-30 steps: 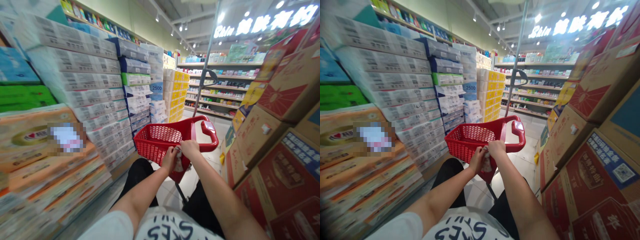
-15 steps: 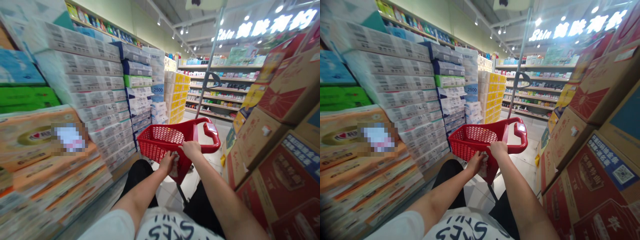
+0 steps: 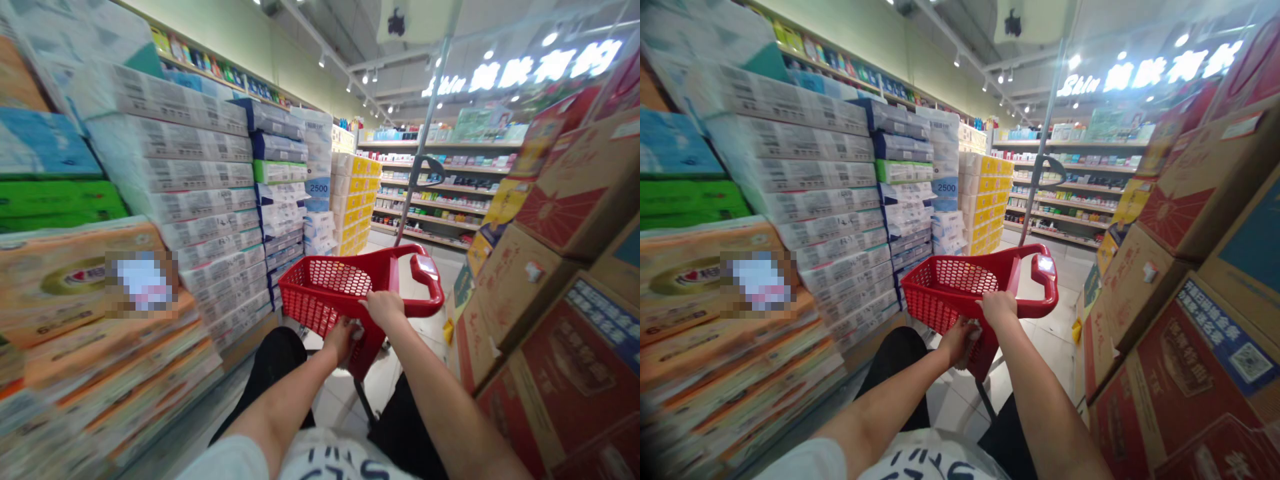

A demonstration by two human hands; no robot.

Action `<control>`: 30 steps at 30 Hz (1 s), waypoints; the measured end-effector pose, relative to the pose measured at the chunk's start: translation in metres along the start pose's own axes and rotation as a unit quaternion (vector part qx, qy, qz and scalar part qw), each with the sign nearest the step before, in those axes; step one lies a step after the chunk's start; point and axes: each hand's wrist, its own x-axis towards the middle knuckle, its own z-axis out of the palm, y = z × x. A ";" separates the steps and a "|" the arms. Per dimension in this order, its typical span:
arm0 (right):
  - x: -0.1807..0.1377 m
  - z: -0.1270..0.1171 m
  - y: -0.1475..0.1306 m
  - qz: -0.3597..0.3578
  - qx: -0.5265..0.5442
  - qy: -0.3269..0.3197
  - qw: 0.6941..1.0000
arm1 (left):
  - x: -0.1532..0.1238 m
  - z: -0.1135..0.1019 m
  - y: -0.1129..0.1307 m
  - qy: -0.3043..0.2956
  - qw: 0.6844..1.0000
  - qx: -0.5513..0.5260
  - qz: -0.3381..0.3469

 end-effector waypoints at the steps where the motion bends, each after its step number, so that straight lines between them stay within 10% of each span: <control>1: 0.000 0.000 0.000 0.000 0.000 -0.001 1.000 | 0.001 0.000 0.003 0.001 1.000 -0.002 -0.002; 30: -0.001 0.004 0.003 0.003 -0.002 0.012 1.000 | 0.007 -0.003 0.020 -0.016 1.000 0.009 -0.007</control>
